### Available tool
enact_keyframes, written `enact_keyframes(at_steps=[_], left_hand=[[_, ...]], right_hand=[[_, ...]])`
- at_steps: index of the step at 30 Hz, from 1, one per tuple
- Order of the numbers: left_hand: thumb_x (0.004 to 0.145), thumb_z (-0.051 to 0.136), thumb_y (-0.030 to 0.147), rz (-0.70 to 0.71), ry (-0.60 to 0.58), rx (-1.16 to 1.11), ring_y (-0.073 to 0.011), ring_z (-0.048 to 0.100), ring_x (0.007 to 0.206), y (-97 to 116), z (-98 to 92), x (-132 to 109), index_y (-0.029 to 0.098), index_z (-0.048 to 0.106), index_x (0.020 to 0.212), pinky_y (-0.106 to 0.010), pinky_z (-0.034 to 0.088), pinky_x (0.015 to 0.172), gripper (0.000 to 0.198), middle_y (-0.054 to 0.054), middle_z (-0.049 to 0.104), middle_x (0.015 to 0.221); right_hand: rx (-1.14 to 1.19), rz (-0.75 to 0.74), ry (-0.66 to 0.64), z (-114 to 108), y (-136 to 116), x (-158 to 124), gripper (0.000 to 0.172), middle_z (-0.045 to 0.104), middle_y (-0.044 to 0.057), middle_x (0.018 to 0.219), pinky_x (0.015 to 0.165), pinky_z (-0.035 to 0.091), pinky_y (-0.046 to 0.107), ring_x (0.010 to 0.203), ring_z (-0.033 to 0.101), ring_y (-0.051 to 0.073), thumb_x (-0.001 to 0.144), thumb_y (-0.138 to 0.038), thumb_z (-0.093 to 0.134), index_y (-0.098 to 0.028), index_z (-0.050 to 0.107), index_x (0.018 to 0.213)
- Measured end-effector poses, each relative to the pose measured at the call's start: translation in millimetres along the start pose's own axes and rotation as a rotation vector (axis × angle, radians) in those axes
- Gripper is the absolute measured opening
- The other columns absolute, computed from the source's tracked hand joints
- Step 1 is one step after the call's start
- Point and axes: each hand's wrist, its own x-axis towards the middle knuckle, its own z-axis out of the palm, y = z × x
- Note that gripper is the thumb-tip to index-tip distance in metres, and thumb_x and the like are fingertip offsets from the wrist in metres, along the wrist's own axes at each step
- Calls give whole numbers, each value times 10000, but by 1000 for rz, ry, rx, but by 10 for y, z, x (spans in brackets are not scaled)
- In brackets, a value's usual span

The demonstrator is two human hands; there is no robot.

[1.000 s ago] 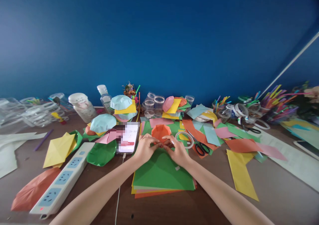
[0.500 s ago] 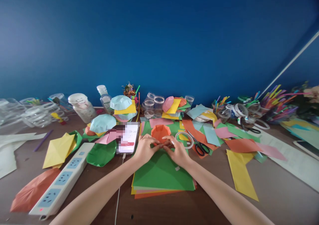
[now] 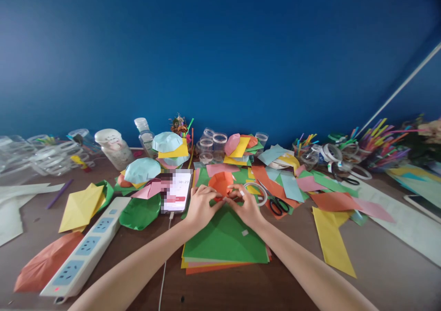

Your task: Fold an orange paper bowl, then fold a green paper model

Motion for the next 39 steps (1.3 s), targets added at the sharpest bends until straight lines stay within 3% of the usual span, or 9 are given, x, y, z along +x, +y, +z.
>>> enact_keyframes(at_steps=[7, 12, 15, 20, 26, 32, 39], left_hand=[[805, 584, 286, -37, -4, -28, -193, 550, 849, 64, -25, 6, 243, 666, 766, -370, 307, 794, 100, 1, 669, 816], [815, 564, 274, -101, 19, -57, -178, 580, 779, 48, 3, 3, 222, 661, 744, -356, 307, 766, 130, -1, 686, 789], [810, 566, 273, -126, 48, -75, -171, 600, 744, 43, 29, -4, 213, 662, 750, -347, 315, 764, 128, -4, 695, 778], [801, 573, 285, -137, 34, -124, -151, 609, 684, 70, 44, -11, 211, 658, 754, -334, 330, 777, 123, 8, 698, 764], [794, 568, 271, -169, -33, -302, -144, 618, 676, 80, 19, 7, 189, 635, 771, -299, 376, 786, 108, 6, 693, 745], [820, 527, 260, -157, -88, -510, -146, 628, 701, 46, 14, 15, 167, 648, 763, -226, 441, 680, 163, -17, 685, 739], [812, 526, 236, -149, -104, -479, -143, 606, 674, 28, 41, 10, 162, 622, 718, -230, 431, 676, 154, -6, 659, 693]], right_hand=[[-35, 2, 44, -3, 26, 22, 260, 669, 15, 797, 709, 489, 293, 750, 639, 169, 799, -287, 577, -209, 516, 1039], [-162, -2, 172, 9, -37, 8, 242, 657, 14, 761, 640, 480, 278, 683, 619, 165, 771, -305, 610, -207, 536, 979], [-110, 22, 143, 38, -69, -7, 229, 669, 15, 778, 602, 493, 260, 691, 635, 164, 769, -286, 608, -212, 535, 972], [21, 56, 111, 66, -87, -8, 225, 688, 36, 854, 665, 536, 288, 790, 662, 179, 777, -266, 595, -211, 528, 984], [-31, -10, 89, 65, -107, -21, 197, 686, 49, 912, 745, 545, 329, 852, 663, 195, 787, -270, 583, -214, 552, 973], [-80, -48, 81, 59, -104, -28, 175, 691, 37, 897, 743, 543, 322, 849, 663, 192, 797, -253, 571, -228, 561, 970], [-41, 3, 71, 8, -129, -3, 191, 700, 24, 846, 738, 525, 310, 808, 670, 193, 759, -244, 609, -221, 559, 942]])
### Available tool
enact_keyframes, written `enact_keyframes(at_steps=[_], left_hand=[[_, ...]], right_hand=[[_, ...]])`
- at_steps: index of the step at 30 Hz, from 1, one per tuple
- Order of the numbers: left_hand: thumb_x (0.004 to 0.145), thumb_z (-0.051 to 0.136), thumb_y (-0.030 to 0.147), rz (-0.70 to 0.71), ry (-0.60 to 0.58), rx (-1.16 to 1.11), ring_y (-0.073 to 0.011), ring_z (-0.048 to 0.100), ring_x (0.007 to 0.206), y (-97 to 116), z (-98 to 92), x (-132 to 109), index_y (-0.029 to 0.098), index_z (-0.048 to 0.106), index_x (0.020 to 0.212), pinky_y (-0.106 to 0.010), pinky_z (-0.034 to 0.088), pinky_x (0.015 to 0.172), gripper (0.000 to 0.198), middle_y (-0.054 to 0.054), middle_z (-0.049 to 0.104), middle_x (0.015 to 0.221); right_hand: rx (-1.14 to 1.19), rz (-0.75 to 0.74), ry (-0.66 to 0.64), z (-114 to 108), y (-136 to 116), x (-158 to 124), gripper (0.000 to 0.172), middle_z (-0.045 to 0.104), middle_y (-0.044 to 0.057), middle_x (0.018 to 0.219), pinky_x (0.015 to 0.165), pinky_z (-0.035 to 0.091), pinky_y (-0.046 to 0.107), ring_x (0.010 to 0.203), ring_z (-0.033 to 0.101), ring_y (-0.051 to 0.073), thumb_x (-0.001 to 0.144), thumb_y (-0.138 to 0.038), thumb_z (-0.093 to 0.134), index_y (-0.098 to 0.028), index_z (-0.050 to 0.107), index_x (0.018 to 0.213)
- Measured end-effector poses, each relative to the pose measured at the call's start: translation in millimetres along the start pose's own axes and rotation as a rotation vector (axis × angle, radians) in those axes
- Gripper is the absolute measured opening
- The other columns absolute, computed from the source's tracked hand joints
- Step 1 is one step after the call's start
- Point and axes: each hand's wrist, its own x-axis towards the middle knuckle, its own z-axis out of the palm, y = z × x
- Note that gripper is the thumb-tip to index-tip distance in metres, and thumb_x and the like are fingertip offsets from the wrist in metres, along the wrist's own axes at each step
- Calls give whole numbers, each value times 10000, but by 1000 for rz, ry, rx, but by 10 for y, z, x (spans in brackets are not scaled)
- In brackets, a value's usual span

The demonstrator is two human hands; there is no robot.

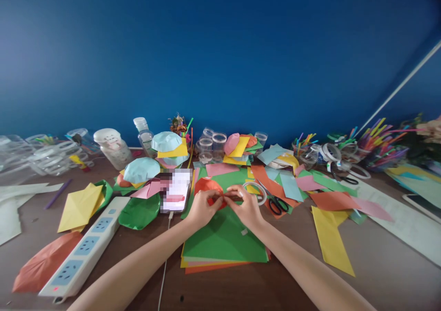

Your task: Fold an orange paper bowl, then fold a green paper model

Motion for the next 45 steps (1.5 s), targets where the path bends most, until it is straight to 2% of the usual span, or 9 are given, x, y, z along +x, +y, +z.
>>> enact_keyframes(at_steps=[5, 9, 25, 31, 45], left_hand=[[804, 538, 227, -3, -4, 48, -143, 607, 710, 28, -4, -2, 179, 625, 734, -263, 411, 765, 122, 3, 677, 743], [796, 550, 212, 4, -11, 89, -141, 604, 713, 47, -11, 5, 180, 618, 711, -291, 379, 828, 114, 11, 678, 745], [811, 532, 225, 16, -57, 21, -131, 605, 689, 42, -50, 22, 171, 629, 724, -217, 422, 676, 141, -2, 674, 736], [816, 523, 240, 20, -62, 23, -138, 602, 680, 53, -54, 16, 161, 634, 721, -232, 427, 699, 165, -13, 671, 724], [813, 530, 231, 20, -56, 37, -140, 609, 689, 61, -56, 24, 166, 644, 727, -232, 429, 701, 156, -11, 679, 732]], right_hand=[[71, 80, -23, -34, 34, 38, 188, 704, 21, 782, 649, 520, 282, 724, 674, 186, 761, -263, 603, -213, 549, 934], [102, 97, -48, -43, 76, 52, 201, 704, 23, 779, 642, 514, 277, 716, 671, 185, 748, -271, 620, -210, 548, 925], [137, 95, -41, -21, 129, 54, 191, 691, 41, 812, 690, 515, 294, 760, 669, 190, 757, -311, 615, -202, 562, 904], [175, 113, -41, -16, 120, 52, 243, 696, 37, 772, 655, 517, 287, 723, 671, 191, 736, -332, 638, -199, 553, 920], [174, 100, -55, -18, 99, 44, 213, 696, 32, 777, 666, 524, 286, 723, 669, 180, 755, -298, 615, -200, 540, 929]])
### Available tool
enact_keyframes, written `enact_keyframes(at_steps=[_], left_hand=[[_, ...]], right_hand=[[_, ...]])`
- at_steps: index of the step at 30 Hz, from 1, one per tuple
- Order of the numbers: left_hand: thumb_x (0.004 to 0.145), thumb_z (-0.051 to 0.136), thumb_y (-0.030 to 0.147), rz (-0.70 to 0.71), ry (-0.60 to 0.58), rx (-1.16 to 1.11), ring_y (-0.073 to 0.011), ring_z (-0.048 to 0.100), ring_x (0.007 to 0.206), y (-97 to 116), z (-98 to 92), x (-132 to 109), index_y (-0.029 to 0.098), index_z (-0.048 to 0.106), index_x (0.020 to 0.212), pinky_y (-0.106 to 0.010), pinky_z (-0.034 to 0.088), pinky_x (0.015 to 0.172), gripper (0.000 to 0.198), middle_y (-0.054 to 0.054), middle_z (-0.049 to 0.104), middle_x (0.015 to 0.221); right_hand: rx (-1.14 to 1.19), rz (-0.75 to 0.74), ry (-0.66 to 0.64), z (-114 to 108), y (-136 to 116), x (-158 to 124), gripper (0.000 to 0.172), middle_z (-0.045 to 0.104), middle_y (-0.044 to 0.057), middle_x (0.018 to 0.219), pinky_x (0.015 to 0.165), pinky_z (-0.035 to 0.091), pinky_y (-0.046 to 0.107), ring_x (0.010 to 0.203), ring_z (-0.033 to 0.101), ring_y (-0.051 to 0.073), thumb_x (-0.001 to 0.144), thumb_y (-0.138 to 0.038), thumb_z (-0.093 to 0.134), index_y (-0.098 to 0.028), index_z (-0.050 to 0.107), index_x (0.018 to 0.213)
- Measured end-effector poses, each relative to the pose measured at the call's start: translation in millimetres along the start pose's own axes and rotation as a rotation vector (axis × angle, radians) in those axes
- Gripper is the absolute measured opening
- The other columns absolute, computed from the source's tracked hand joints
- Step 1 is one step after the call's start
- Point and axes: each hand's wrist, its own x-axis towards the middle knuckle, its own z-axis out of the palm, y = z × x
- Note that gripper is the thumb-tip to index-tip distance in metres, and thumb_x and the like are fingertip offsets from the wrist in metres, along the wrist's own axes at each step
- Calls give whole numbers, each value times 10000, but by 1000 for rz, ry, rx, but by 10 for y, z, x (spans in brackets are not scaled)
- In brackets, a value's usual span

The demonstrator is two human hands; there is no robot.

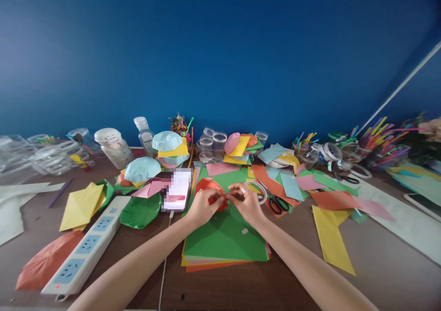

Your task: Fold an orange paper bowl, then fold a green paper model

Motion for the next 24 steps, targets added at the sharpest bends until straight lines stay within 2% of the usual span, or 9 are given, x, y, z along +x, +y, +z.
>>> enact_keyframes(at_steps=[17, 24], left_hand=[[815, 522, 246, -5, -6, 15, -151, 604, 687, 9, 1, -7, 162, 645, 716, -254, 437, 718, 179, -23, 677, 731], [808, 528, 228, -10, -10, 31, -156, 610, 710, 7, 12, -9, 172, 645, 722, -253, 431, 719, 156, -20, 683, 747]], right_hand=[[11, 13, -12, 1, 17, 10, 232, 692, 32, 757, 647, 529, 292, 701, 668, 184, 747, -311, 617, -201, 530, 932], [-65, -21, 5, 4, -32, -16, 185, 694, 19, 769, 666, 524, 290, 724, 669, 180, 747, -236, 584, -211, 542, 925]])
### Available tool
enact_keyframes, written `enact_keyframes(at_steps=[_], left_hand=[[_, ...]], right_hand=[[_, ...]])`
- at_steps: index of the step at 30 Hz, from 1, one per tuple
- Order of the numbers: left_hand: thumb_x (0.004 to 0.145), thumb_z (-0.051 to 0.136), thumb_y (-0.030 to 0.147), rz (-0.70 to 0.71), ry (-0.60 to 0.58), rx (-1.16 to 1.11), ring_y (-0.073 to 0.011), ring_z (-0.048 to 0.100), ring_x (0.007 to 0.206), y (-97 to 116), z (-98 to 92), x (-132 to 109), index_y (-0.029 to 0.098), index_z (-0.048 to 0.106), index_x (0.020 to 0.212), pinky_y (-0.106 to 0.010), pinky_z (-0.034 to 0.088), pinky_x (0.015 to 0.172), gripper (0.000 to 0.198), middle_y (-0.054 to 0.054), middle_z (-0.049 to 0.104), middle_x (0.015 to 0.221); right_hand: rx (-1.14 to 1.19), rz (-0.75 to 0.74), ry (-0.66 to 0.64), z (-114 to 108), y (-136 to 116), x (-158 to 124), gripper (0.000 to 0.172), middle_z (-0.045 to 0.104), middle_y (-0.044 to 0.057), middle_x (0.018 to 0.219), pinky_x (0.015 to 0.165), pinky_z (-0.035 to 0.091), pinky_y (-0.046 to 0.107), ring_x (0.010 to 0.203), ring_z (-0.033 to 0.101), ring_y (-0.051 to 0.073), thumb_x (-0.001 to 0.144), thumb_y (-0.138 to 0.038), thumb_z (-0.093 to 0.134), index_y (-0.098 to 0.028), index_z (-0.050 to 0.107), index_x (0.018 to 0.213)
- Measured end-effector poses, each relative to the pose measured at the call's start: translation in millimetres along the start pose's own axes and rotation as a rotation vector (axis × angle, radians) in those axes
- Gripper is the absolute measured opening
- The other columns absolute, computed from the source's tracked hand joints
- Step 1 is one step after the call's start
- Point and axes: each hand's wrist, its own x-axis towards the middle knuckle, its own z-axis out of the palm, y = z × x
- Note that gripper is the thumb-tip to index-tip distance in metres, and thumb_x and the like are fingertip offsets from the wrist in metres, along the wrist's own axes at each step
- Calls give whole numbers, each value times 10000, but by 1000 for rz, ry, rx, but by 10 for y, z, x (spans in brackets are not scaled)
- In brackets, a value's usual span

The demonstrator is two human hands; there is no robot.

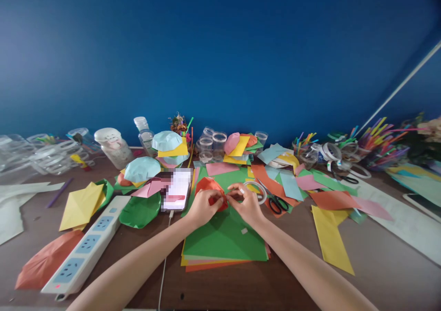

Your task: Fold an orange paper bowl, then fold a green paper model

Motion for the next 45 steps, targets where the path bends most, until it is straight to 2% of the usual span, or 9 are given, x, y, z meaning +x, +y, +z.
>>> enact_keyframes(at_steps=[7, 11, 16, 20, 24, 28, 32, 36, 45], left_hand=[[792, 528, 206, 26, 19, 105, -149, 583, 676, 3, 3, -3, 176, 600, 701, -289, 386, 775, 120, -7, 662, 719], [798, 491, 197, 66, 36, 223, -152, 549, 654, 16, -27, 1, 177, 527, 672, -300, 363, 747, 133, -9, 620, 680], [820, 421, 167, 157, 50, 407, -170, 523, 716, 38, -72, 0, 188, 471, 734, -308, 325, 721, 101, -10, 577, 722], [829, 398, 156, 221, 15, 460, -175, 501, 723, 30, -76, -4, 187, 451, 762, -311, 313, 715, 91, -19, 552, 740], [843, 390, 159, 245, -40, 437, -179, 494, 754, 10, -74, -3, 186, 449, 781, -311, 322, 720, 90, -23, 540, 763], [872, 369, 188, 254, -94, 414, -181, 492, 779, -9, -75, 3, 188, 453, 782, -308, 335, 720, 123, -28, 535, 790], [878, 374, 195, 256, -97, 412, -186, 491, 794, -31, -66, 11, 183, 455, 800, -313, 339, 727, 113, -33, 541, 814], [886, 369, 184, 269, -100, 429, -182, 489, 783, -54, -49, 14, 179, 453, 830, -314, 342, 731, 101, -34, 554, 834], [918, 313, 181, 279, -35, 495, -172, 506, 767, -46, -31, 3, 177, 470, 853, -309, 329, 711, 170, -29, 567, 808]], right_hand=[[-45, -11, 5, -5, -17, 5, 178, 681, 12, 749, 648, 513, 281, 707, 661, 174, 741, -224, 560, -210, 551, 919], [-101, -41, 85, -39, 21, 21, 156, 664, 5, 725, 644, 507, 284, 662, 644, 169, 752, -251, 548, -211, 557, 902], [-363, -36, 179, -143, 96, 64, 118, 623, -12, 614, 560, 459, 276, 558, 594, 171, 778, -299, 548, -226, 581, 864], [-532, -169, 189, -158, 94, 62, 126, 646, 22, 745, 677, 465, 314, 725, 608, 203, 785, -247, 555, -228, 589, 905], [-555, -365, 71, -109, 47, 17, 156, 652, 57, 901, 785, 458, 354, 887, 581, 222, 829, -210, 509, -230, 581, 966], [-461, -391, 9, -77, -1, -19, 163, 652, 52, 931, 804, 471, 351, 905, 587, 209, 846, -212, 491, -237, 577, 982], [-256, -250, -4, -58, -38, -22, 203, 647, 40, 930, 766, 493, 317, 844, 615, 180, 816, -214, 523, -227, 538, 1018], [-15, -121, -42, -24, -12, 10, 281, 631, 19, 816, 686, 500, 287, 736, 615, 157, 777, -248, 592, -207, 491, 1036], [287, 33, -54, -12, 98, 80, 316, 553, -23, 689, 552, 435, 228, 616, 534, 116, 740, -301, 649, -198, 504, 1002]])
